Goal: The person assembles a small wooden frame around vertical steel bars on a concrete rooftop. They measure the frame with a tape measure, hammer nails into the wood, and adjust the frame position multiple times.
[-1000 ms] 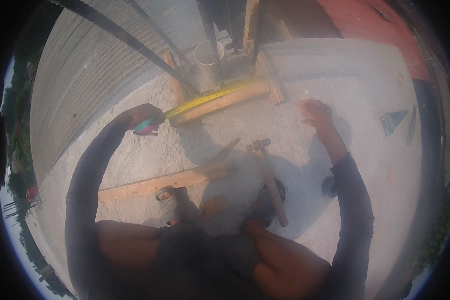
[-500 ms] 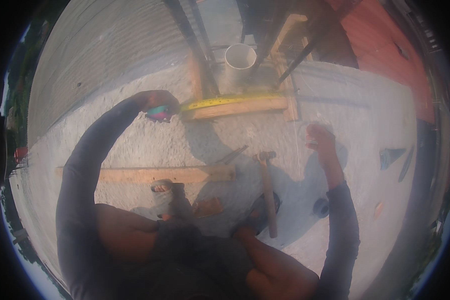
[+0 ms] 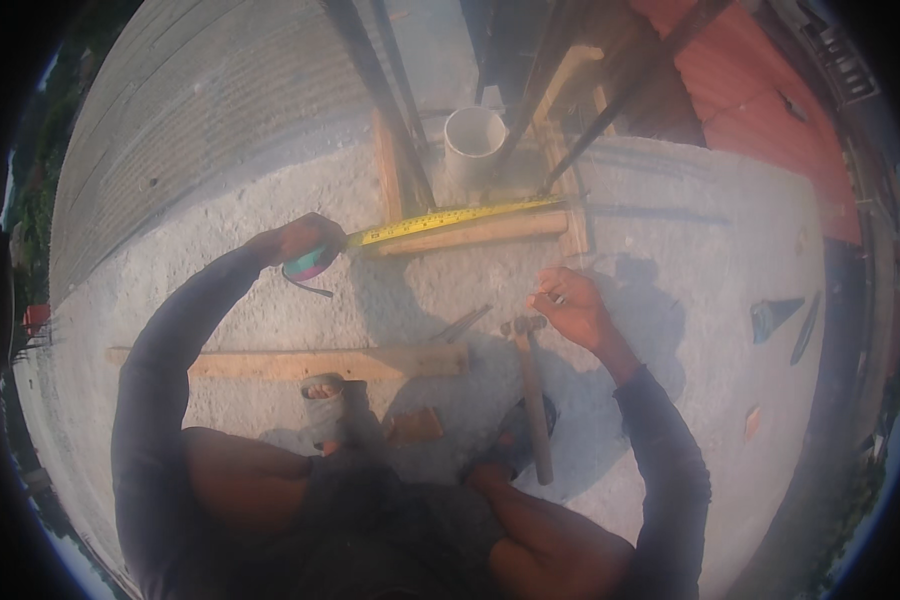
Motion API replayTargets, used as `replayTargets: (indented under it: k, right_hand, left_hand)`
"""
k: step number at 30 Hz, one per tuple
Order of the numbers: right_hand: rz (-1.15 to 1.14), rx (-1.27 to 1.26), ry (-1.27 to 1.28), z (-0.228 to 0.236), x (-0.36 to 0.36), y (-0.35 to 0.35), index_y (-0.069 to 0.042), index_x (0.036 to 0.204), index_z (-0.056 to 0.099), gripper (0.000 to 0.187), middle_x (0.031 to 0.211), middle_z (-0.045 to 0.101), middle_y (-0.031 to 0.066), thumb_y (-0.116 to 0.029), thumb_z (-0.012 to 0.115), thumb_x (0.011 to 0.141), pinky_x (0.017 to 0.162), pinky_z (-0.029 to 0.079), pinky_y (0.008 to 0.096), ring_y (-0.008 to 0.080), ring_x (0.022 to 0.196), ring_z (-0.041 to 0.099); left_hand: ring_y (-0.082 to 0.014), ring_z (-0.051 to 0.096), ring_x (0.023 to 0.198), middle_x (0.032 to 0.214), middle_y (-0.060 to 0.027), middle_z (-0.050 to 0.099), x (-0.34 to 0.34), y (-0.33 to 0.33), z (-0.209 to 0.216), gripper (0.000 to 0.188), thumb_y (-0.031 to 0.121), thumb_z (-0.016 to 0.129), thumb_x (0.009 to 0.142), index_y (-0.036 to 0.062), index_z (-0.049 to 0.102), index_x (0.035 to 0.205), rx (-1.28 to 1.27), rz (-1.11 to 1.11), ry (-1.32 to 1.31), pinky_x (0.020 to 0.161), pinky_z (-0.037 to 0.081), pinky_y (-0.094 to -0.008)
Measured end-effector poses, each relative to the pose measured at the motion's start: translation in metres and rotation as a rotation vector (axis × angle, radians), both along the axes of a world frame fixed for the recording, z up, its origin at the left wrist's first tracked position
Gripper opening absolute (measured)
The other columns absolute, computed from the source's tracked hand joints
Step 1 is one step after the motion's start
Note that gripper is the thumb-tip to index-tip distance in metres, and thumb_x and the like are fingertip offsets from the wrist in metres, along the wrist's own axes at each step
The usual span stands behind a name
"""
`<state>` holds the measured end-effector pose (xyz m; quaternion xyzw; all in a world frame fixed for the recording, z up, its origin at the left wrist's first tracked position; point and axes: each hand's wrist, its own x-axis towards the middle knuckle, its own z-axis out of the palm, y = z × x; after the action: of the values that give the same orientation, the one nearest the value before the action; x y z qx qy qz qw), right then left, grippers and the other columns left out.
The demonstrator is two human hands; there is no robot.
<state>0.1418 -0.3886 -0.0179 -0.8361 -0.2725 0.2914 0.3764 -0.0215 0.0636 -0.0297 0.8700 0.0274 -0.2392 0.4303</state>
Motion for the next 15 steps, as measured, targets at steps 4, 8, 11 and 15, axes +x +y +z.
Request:
replayTargets:
  k: [4, 8, 11, 15]
  right_hand:
    - [0.097, -0.017, 0.005, 0.001, -0.017, 0.007, 0.001, 0.117, 0.063, 0.044, 0.099, 0.069, 0.0090, -0.027, 0.075, 0.086, 0.078, 0.053, 0.0315, 0.0160, 0.089, 0.065]
    - [0.218, -0.023, 0.280, 0.007, -0.044, 0.023, 0.003, 0.127, 0.059, 0.053, 0.102, 0.068, 0.0110, -0.031, 0.072, 0.088, 0.076, 0.054, 0.0316, 0.0172, 0.089, 0.066]
    - [0.128, 0.088, 0.770, 0.013, -0.059, 0.036, 0.002, 0.134, 0.053, 0.059, 0.108, 0.067, 0.0137, -0.033, 0.071, 0.090, 0.077, 0.055, 0.0331, 0.0202, 0.091, 0.066]
    - [0.158, 0.080, 0.913, 0.016, -0.067, 0.043, 0.003, 0.141, 0.045, 0.069, 0.118, 0.062, 0.0171, -0.037, 0.070, 0.091, 0.079, 0.056, 0.0348, 0.0224, 0.099, 0.063]
  left_hand:
    - [-0.0194, 0.061, 0.077, 0.080, -0.0070, 0.064, -0.017, 0.006, 0.019, 0.030, 0.026, 0.050, 0.093, 0.0026, 0.069, 0.088, -0.069, -0.077, 0.046, 0.078, 0.048, -0.0338]
    - [-0.0263, 0.064, 0.089, 0.094, -0.0110, 0.066, -0.038, 0.000, 0.042, 0.029, 0.026, 0.057, 0.093, 0.0011, 0.070, 0.100, -0.161, -0.118, 0.210, 0.085, 0.050, -0.0337]
    - [-0.0177, 0.061, 0.083, 0.090, -0.0067, 0.063, -0.055, -0.022, 0.053, 0.040, 0.036, 0.065, 0.089, 0.0018, 0.066, 0.109, -0.259, 0.008, 0.403, 0.078, 0.049, -0.0311]
    - [-0.0144, 0.060, 0.087, 0.093, -0.0053, 0.062, -0.068, -0.067, 0.048, 0.068, 0.054, 0.069, 0.086, 0.0046, 0.054, 0.130, -0.332, 0.173, 0.622, 0.081, 0.048, -0.0310]
